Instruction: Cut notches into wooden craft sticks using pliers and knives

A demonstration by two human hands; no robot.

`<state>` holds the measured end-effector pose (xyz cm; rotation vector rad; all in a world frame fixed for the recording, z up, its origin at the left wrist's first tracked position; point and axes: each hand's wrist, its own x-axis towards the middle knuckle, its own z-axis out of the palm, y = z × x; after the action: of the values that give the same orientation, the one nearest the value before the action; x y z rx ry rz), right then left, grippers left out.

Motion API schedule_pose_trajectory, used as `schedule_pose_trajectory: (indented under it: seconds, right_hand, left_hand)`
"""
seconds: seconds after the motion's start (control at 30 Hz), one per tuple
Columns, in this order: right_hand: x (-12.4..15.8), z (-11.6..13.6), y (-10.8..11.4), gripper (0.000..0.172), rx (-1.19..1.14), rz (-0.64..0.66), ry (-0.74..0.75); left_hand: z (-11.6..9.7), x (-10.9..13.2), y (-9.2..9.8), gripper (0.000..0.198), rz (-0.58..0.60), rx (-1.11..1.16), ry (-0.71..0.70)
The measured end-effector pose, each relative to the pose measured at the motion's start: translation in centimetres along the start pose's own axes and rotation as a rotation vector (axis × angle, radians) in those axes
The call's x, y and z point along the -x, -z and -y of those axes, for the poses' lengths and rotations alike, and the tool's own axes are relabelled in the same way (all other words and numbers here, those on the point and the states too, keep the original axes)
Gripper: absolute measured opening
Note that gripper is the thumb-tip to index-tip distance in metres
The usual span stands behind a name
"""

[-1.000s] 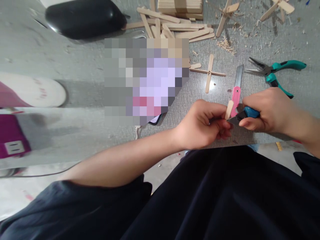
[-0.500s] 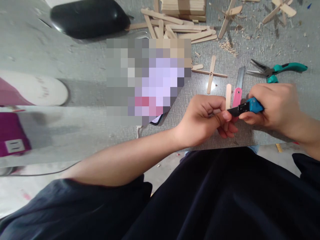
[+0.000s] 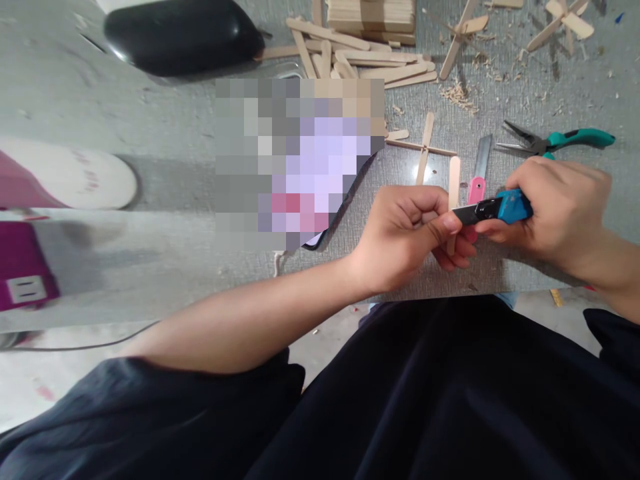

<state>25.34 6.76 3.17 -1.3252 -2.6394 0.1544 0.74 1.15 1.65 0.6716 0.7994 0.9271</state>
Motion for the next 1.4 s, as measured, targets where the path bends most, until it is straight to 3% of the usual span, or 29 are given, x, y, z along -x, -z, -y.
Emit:
schedule_pose_trajectory:
  seconds: [0.2, 0.4, 0.63, 0.9, 1.03, 1.27, 1.4]
  right_hand:
    - [-0.6, -0.4, -0.2, 0.090, -0.104, -0.134, -0.032]
    - [-0.7, -0.4, -0.4, 0.089, -0.163, -0.020, 0.050]
    - [-0.8, -0.1, 0.4, 0.090, -0.169, 0.108, 0.006]
    - [-0.9, 0.0, 0.6, 0.088, -0.184, 0.036, -0.037]
    - [-1.0, -0.2, 1.1, 0.090, -0.186, 0.136, -0.020]
    - [-1.2, 0.0, 1.0, 0.092, -0.225, 0.113, -0.023]
    - [-1.8, 0.3, 2.0, 0.089, -0.256, 0.233, -0.033]
  left_hand:
    - [0.1, 0.0, 0.2, 0.043, -0.010, -0.032, 0.053]
    - [0.2, -0.2, 0.2, 0.044, 0.001, -0.002, 0.015]
    - [0.0, -0.2, 0.1, 0.047, 0.023, -0.024, 0.033]
    - [0.0, -0.2, 0.2, 0.047, 0.035, -0.035, 0.038]
    - [-0.2, -0.3, 0.1, 0.049, 0.034, -0.014, 0.042]
    - [-0.4, -0.1, 0.2, 0.051, 0.053, -0.031, 0.041]
    - [-0.4, -0.2, 0.3, 0.052, 0.089, -0.015, 0.023]
